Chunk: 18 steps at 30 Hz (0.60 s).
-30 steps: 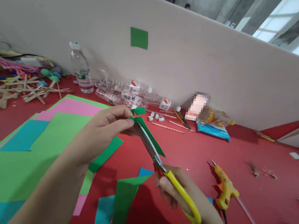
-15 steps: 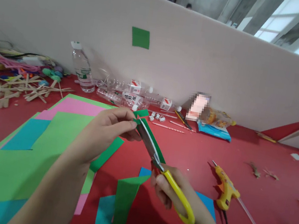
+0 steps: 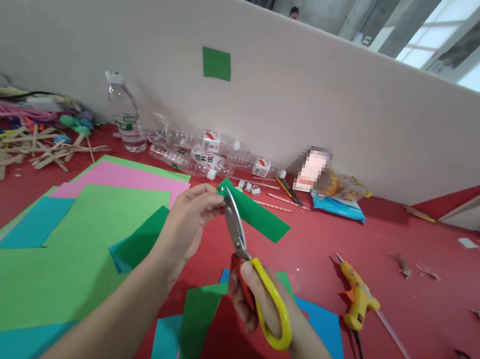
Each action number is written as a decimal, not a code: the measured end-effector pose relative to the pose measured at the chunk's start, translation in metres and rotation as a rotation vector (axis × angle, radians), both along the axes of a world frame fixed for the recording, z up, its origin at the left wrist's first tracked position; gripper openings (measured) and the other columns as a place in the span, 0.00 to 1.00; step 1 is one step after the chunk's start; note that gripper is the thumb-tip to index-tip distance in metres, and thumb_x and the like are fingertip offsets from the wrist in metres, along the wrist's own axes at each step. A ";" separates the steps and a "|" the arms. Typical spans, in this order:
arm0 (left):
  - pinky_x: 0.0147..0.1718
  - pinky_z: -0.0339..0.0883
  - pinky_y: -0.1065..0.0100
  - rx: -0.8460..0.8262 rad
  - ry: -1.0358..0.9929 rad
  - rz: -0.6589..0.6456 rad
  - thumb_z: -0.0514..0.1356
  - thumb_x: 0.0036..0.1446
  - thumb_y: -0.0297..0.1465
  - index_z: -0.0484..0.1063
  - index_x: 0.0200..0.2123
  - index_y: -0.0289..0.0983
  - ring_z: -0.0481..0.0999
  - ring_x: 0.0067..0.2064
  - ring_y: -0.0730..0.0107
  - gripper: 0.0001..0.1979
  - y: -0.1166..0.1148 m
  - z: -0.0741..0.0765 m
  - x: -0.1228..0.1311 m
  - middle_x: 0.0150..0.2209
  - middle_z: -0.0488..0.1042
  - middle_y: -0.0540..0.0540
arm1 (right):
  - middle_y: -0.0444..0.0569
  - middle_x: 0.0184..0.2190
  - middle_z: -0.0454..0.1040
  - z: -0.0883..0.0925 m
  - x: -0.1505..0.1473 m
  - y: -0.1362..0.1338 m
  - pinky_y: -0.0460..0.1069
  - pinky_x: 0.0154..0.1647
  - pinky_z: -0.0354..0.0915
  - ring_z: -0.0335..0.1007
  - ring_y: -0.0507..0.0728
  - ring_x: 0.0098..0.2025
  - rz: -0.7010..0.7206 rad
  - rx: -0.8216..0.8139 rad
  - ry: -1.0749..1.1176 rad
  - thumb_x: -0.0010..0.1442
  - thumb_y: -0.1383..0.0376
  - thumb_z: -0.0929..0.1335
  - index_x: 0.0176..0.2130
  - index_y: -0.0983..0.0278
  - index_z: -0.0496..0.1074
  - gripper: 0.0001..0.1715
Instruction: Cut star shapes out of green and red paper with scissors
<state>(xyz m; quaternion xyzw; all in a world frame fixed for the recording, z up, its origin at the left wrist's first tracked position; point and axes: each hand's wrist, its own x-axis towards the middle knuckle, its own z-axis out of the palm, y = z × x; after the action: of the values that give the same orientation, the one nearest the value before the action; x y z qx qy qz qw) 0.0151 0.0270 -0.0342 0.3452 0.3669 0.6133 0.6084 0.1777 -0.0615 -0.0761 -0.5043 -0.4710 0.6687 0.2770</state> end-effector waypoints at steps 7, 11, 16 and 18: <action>0.40 0.72 0.70 0.059 -0.047 0.079 0.67 0.50 0.28 0.72 0.24 0.39 0.76 0.33 0.73 0.07 -0.006 -0.004 0.006 0.26 0.75 0.53 | 0.36 0.14 0.64 0.009 -0.003 -0.002 0.41 0.13 0.57 0.56 0.47 0.13 -0.038 0.026 0.057 0.53 0.25 0.64 0.32 0.62 0.67 0.43; 0.34 0.69 0.73 0.056 -0.076 0.121 0.69 0.47 0.27 0.72 0.23 0.38 0.74 0.29 0.75 0.07 -0.009 -0.007 0.016 0.24 0.73 0.54 | 0.36 0.13 0.63 0.008 -0.006 -0.003 0.41 0.13 0.56 0.55 0.47 0.12 -0.051 0.027 0.072 0.52 0.24 0.63 0.32 0.62 0.67 0.44; 0.28 0.67 0.73 0.031 -0.103 0.129 0.68 0.41 0.27 0.68 0.19 0.38 0.70 0.25 0.76 0.10 -0.006 -0.014 0.020 0.20 0.67 0.55 | 0.36 0.12 0.63 -0.004 -0.009 -0.002 0.41 0.12 0.58 0.55 0.47 0.10 -0.040 -0.021 0.092 0.52 0.23 0.61 0.31 0.62 0.68 0.45; 0.28 0.67 0.73 0.013 -0.106 0.123 0.68 0.40 0.27 0.68 0.18 0.38 0.69 0.24 0.76 0.10 -0.005 -0.018 0.020 0.19 0.66 0.55 | 0.36 0.12 0.64 -0.007 -0.008 -0.003 0.41 0.11 0.58 0.55 0.47 0.10 -0.054 -0.030 0.076 0.53 0.24 0.62 0.31 0.62 0.68 0.45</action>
<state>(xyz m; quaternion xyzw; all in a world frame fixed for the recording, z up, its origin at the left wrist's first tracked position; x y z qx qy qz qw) 0.0347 0.0224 -0.0522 0.2930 0.3506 0.6693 0.5859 0.1695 -0.0641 -0.0833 -0.4951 -0.4365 0.6865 0.3050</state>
